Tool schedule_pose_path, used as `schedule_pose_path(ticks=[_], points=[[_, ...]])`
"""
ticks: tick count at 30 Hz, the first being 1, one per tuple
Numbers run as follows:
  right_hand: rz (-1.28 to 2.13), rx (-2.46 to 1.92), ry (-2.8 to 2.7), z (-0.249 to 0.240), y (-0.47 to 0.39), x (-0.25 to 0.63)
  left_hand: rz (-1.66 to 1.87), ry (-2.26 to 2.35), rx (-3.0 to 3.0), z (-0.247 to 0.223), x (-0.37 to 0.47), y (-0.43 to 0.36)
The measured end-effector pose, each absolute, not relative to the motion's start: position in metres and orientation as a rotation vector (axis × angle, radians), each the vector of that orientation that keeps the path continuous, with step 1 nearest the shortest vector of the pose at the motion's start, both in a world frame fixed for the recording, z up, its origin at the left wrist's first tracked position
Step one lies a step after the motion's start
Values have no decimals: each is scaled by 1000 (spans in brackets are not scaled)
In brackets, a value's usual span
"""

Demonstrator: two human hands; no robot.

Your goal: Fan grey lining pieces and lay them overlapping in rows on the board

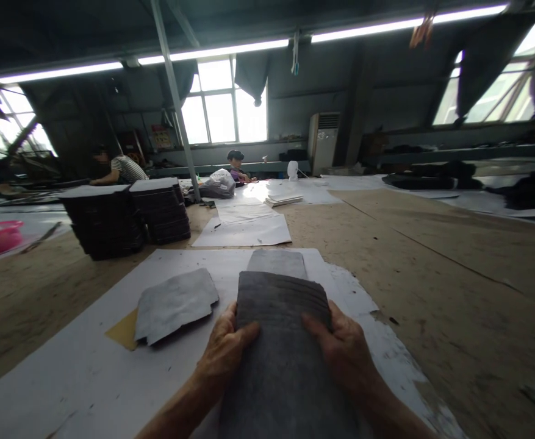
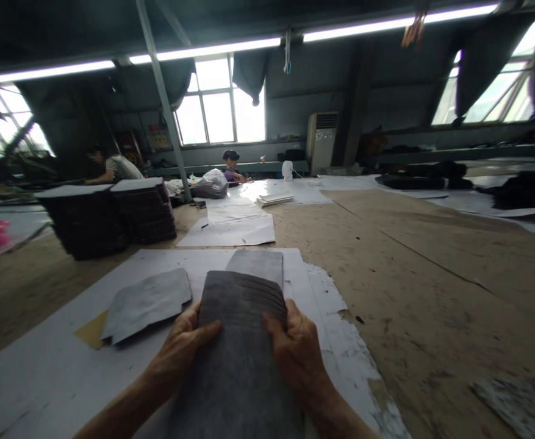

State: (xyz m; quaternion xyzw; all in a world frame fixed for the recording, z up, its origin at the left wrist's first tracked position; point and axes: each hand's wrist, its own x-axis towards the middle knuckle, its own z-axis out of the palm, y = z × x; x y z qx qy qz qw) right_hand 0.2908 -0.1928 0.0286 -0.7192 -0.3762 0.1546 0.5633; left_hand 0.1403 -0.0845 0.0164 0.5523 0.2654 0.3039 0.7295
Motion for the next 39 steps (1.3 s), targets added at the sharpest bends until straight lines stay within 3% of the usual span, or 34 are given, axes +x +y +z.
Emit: schedule_pose_path(ticks=[3,9,15,22,24,30,32,36,39], points=[[612,-1623,-755,30,-188,294,718,655,1327,14,144,-84],[631,-1630,-692,36,-184,297,740,593,1225,21,147,-88],[1133,-1237,-504,40,-189,295,759,547,913,23,144,-86],[335,-1532,-852,28,-192,297,643,499,872,18,141,-85],[363,-1499,-823,28,-193,298,610,517,919,19,141,-87],[1096,-1137,-579,32,-195,299,879,592,1249,20,139,-86],[928,-1254,-630,32,-198,298,917,579,1255,19,139,-84],[277,-1431,-1032,34,-203,297,658,460,1003,21,140,-84],[301,-1453,-1034,37,-202,298,526,448,982,22,141,-87]])
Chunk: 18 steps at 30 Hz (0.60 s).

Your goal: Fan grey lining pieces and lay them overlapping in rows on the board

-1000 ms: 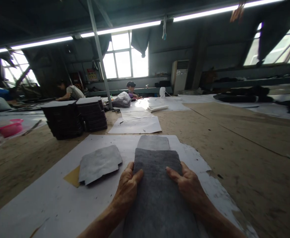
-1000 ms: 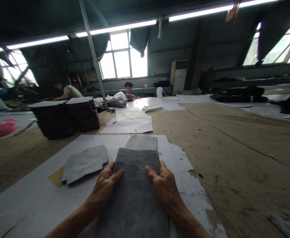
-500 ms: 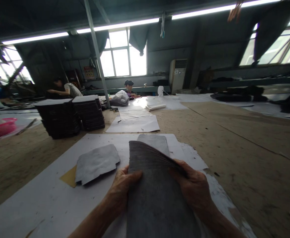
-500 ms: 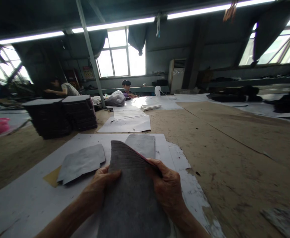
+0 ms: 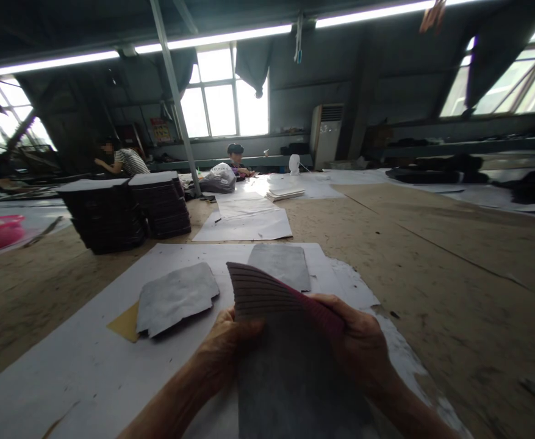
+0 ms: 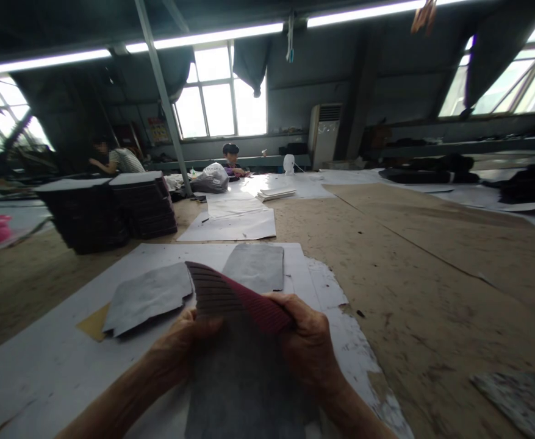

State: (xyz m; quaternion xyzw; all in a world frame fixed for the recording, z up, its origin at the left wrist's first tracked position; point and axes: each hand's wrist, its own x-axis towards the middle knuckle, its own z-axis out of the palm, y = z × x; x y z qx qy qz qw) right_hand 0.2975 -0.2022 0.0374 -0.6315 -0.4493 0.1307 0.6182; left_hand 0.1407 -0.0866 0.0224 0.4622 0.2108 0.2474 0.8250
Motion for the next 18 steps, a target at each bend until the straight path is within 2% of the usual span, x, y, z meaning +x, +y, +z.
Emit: schedule_pose_path(ticks=[4,6,9,14,16,18], points=[[901,-1267,-685,41,-197,293,765,552,1407,22,140,-91],[991,-1227,-586,40,-195,288,957,603,1671,21,141,-92],[795,-1357,-572,35,-194,284,1000,627,1664,20,142,-92],[207,-1523,-1012,26,-199,290,624,458,1022,20,143,-87],[235,-1511,-1043,27,-199,292,581,454,971,20,143,-86],[491,-1463,-901,27,-197,293,667,529,1115,21,141,-87]])
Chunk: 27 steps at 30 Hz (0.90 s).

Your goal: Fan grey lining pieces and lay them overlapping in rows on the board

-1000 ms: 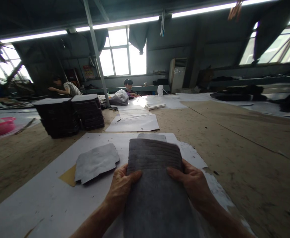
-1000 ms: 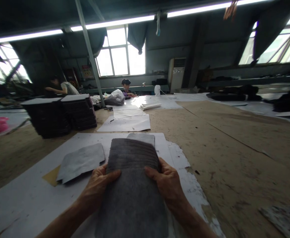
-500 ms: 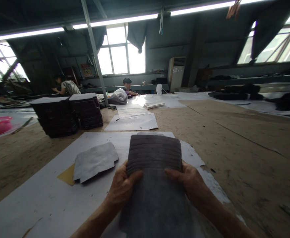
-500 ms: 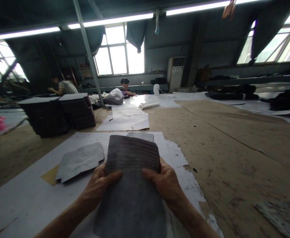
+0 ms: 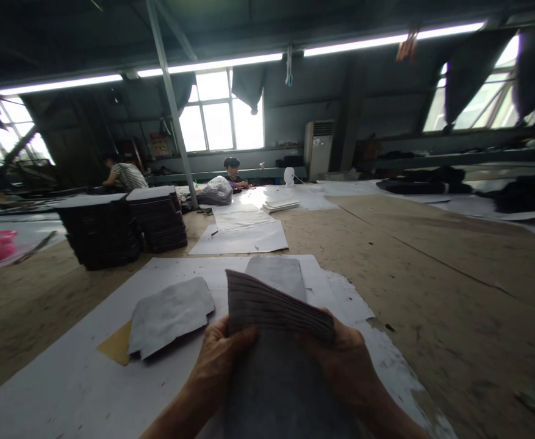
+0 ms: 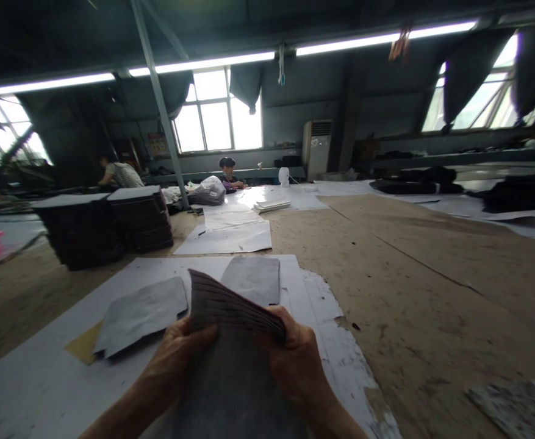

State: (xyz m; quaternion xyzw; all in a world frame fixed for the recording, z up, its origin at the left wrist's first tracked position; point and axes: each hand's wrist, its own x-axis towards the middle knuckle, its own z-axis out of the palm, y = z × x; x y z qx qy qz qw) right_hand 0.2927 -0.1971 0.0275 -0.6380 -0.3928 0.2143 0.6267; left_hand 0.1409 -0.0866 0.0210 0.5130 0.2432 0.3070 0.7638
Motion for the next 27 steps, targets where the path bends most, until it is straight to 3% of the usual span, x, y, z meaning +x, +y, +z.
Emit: schedule_pose_path(ticks=[4,6,11,14,16,18,23,27], points=[[1009,-1215,-566,25,-193,290,1015,635,1613,21,137,-89],[866,-1265,-634,24,-194,290,1015,627,1579,20,138,-90],[34,-1308,-1298,32,-204,293,580,540,910,21,145,-93],[286,-1416,-1088,37,-204,293,577,555,1007,24,142,-93],[701,-1394,-887,36,-202,292,765,596,1279,24,138,-92],[879,-1388,-835,33,-202,291,943,589,1519,23,134,-91],[138,-1488,-1235,28,-202,289,831,571,1291,23,140,-90],[536,-1591,-1043,40,-203,280,685,642,1119,32,139,-92]])
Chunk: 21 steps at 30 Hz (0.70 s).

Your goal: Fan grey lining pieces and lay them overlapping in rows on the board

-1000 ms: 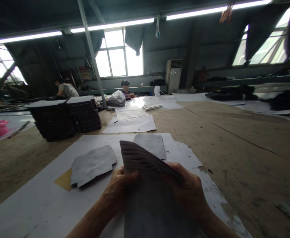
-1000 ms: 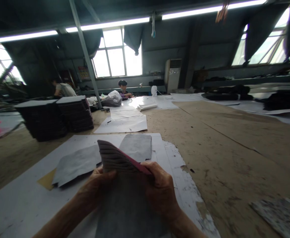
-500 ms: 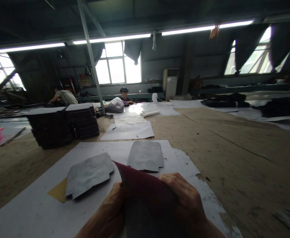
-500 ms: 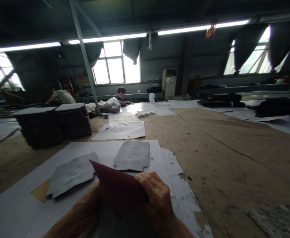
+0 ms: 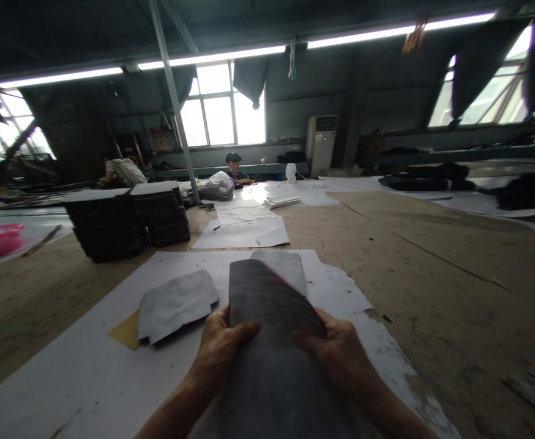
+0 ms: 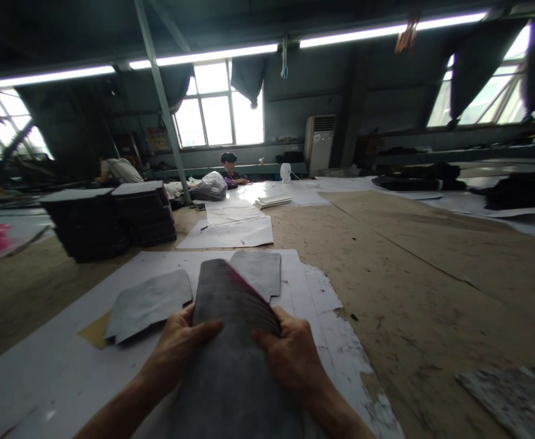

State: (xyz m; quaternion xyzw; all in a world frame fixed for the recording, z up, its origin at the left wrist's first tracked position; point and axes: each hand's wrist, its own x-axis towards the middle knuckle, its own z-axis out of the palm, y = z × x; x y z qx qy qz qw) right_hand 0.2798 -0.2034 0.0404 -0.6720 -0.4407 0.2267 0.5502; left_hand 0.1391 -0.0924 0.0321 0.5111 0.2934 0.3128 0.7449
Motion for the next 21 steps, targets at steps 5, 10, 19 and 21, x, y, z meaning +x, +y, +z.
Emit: schedule_pose_path(ticks=[5,10,19,21], points=[[710,-1771,-908,41,-223,264,680,858,1587,33,120,-106],[-384,-2176,-1328,16,-252,269,839,1203,2329,9,99,-119],[-765,-1825,-2157,2,-271,262,379,307,3031,3,79,-138],[-680,-1874,-2198,1,-273,260,276,365,3007,6,79,-140]])
